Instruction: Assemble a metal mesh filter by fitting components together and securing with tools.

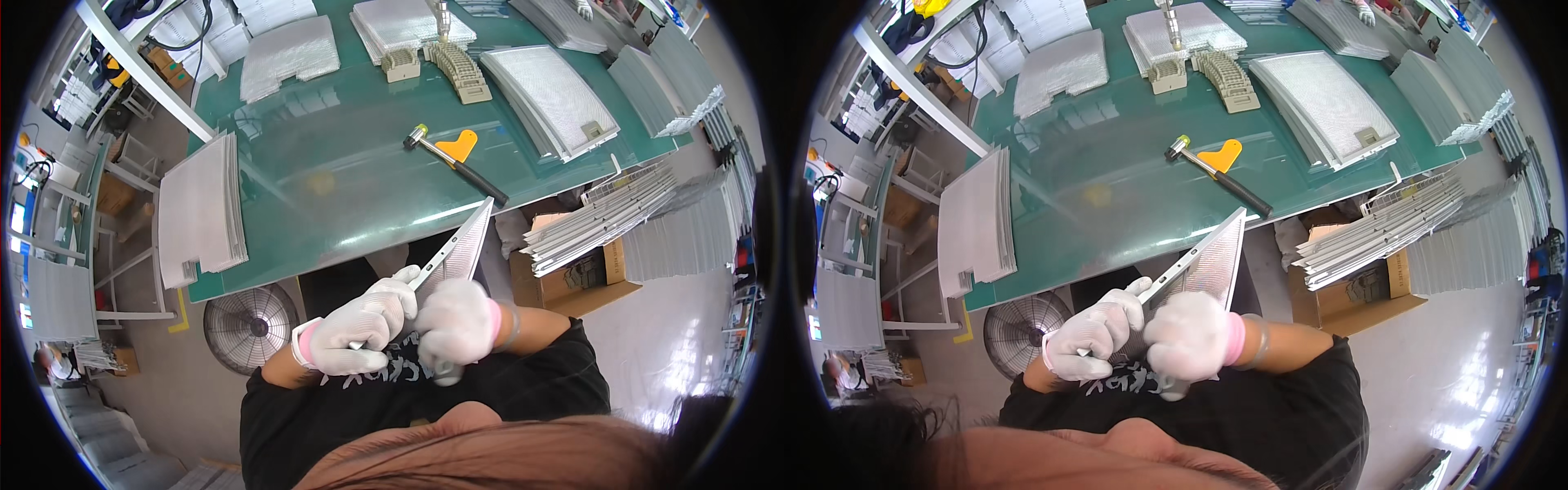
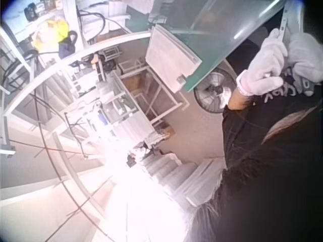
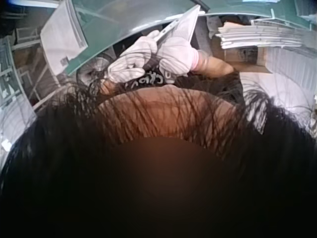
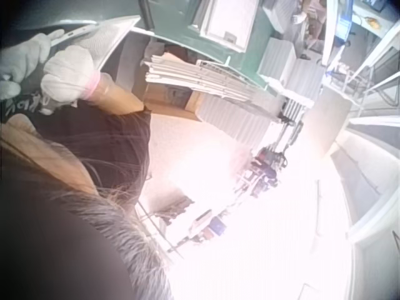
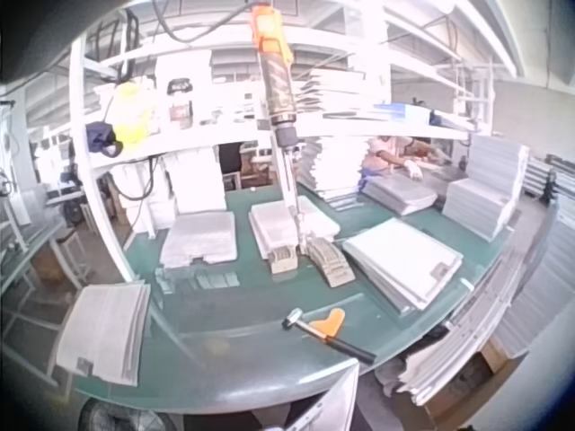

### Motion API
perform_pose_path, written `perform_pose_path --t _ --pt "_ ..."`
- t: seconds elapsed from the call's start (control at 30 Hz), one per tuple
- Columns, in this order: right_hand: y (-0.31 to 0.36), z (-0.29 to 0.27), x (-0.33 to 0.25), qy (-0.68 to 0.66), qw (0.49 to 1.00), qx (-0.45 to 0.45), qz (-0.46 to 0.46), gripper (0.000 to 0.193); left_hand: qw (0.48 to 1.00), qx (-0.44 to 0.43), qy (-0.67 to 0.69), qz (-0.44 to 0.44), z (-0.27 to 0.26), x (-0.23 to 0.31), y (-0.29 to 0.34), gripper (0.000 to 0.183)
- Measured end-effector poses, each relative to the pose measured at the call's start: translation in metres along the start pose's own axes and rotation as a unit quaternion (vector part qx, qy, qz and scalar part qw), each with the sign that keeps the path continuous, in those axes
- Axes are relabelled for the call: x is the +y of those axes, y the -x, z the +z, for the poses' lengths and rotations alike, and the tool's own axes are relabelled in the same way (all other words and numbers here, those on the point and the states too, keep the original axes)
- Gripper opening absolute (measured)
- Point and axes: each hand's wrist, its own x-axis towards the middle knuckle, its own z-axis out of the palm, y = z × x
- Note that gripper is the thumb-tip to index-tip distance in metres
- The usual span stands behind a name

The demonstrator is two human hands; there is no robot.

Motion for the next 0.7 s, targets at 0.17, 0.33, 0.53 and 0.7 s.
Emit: perform_pose_path --t 0.17,0.33,0.53,0.7 --pt "0.001 0.009 0.014 0.011 0.997 0.018 -0.070 0.023 0.994 0.079 0.072 0.007 -0.013 -0.007 0.006 0.023" --pt "-0.007 0.009 0.008 -0.039 0.993 -0.014 -0.111 0.022 0.968 0.120 0.211 0.056 -0.043 -0.033 0.030 0.019" --pt "-0.004 0.006 0.008 -0.034 0.991 -0.074 -0.110 0.029 0.966 0.122 0.220 0.060 -0.044 -0.033 0.032 0.021" --pt "-0.008 0.005 0.010 -0.020 0.992 -0.058 -0.111 0.028 0.968 0.106 0.215 0.077 -0.046 -0.035 0.035 0.024"
